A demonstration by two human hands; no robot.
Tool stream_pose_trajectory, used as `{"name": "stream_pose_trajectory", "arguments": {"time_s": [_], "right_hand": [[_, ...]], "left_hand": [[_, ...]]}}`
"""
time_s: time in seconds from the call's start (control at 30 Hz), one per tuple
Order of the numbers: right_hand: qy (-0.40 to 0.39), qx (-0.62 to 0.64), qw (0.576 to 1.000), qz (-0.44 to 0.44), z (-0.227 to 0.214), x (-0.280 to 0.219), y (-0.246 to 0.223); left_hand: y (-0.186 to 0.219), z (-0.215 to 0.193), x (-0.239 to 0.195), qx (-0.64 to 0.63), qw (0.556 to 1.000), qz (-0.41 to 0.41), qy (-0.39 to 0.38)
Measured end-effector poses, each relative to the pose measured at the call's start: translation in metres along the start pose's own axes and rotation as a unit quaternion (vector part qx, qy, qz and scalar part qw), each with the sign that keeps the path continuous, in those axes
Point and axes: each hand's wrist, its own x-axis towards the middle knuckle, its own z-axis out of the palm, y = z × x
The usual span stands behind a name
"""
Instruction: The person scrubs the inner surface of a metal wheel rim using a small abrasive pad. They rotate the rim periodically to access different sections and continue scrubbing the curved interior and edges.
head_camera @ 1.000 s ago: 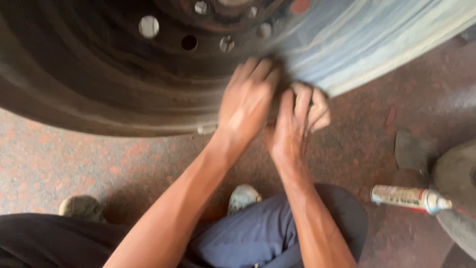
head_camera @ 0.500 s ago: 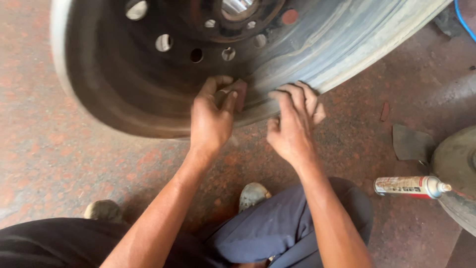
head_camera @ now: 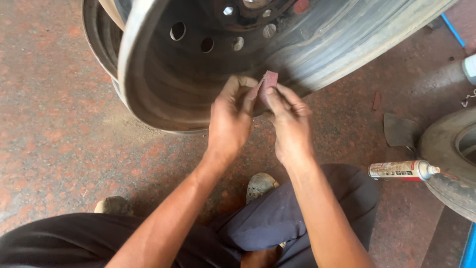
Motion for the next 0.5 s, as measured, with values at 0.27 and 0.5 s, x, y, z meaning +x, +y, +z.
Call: {"name": "stream_pose_trajectory", "arguments": {"time_s": [0.27,0.5], "right_hand": [[0.062,-0.293,0.917,-0.263,0.008,-0.001,0.002],[0.003,-0.205,0.979,0.002,-0.006,0.007,-0.009]], "left_hand": [[0.014,-0.003,0.001,-0.031,0.994,-0.104,0.008],[0.007,-0.016,0.007,-0.004,0.997,-0.068,-0.048]]}}
